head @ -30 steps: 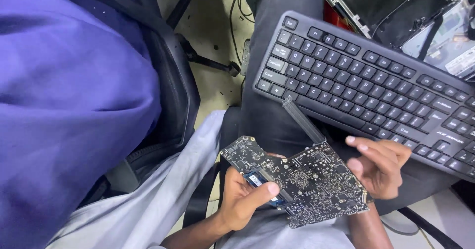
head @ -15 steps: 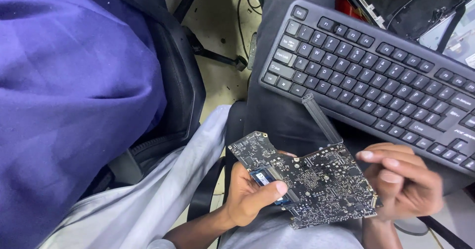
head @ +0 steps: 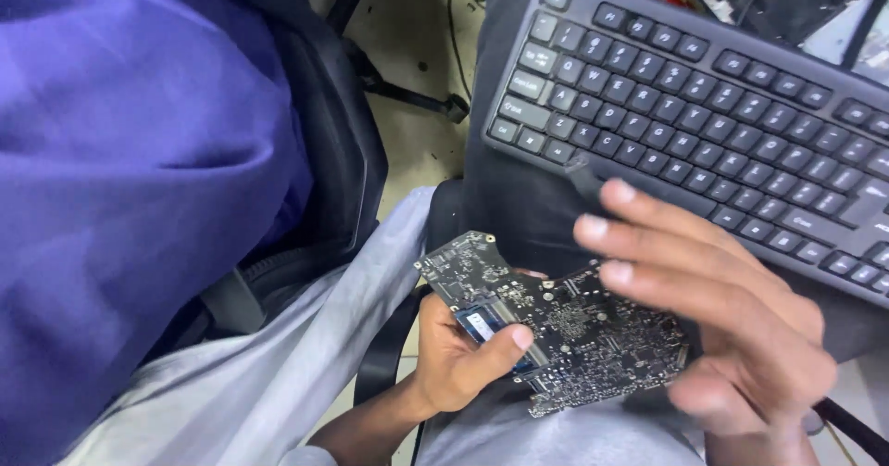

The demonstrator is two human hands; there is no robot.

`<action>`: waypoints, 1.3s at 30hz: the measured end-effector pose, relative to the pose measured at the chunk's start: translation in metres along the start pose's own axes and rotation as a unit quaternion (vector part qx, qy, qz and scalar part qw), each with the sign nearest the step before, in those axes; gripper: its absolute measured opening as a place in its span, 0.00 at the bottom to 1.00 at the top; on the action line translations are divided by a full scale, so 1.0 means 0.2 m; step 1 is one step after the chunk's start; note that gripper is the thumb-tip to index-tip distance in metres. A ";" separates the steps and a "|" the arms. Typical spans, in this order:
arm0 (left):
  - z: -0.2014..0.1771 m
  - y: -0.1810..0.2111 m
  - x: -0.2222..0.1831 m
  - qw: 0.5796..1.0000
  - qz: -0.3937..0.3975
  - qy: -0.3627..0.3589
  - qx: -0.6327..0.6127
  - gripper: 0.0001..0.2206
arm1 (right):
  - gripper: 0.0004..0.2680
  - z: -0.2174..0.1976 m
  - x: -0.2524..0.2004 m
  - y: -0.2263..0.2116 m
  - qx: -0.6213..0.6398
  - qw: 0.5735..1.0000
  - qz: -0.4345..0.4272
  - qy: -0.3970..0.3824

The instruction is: A person at a repair bench inspects a laptop motherboard while using a keyboard and mouse to look up information.

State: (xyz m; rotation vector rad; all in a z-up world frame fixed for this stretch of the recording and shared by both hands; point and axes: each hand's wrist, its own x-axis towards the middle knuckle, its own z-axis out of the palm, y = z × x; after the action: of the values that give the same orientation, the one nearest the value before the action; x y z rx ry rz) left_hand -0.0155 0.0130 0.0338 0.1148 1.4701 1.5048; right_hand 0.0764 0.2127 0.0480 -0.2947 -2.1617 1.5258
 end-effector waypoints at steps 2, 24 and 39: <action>0.01 0.00 -0.01 1.000 -0.014 -0.019 0.004 0.20 | 0.21 0.02 -0.03 0.01 0.007 0.998 0.054 -0.011; 0.03 -0.02 -0.01 0.999 -0.009 -0.039 -0.003 0.20 | 0.10 0.03 -0.11 0.07 0.029 0.995 0.096 0.000; 0.03 -0.03 -0.02 0.999 -0.006 -0.033 0.014 0.21 | 0.10 0.02 -0.10 0.10 0.032 0.995 0.092 -0.004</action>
State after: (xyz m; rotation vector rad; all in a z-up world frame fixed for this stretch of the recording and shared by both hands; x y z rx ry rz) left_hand -0.0068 0.0134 0.0329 0.1720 1.4371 1.4578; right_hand 0.0893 0.2073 0.0228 -0.4768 -2.1375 1.6949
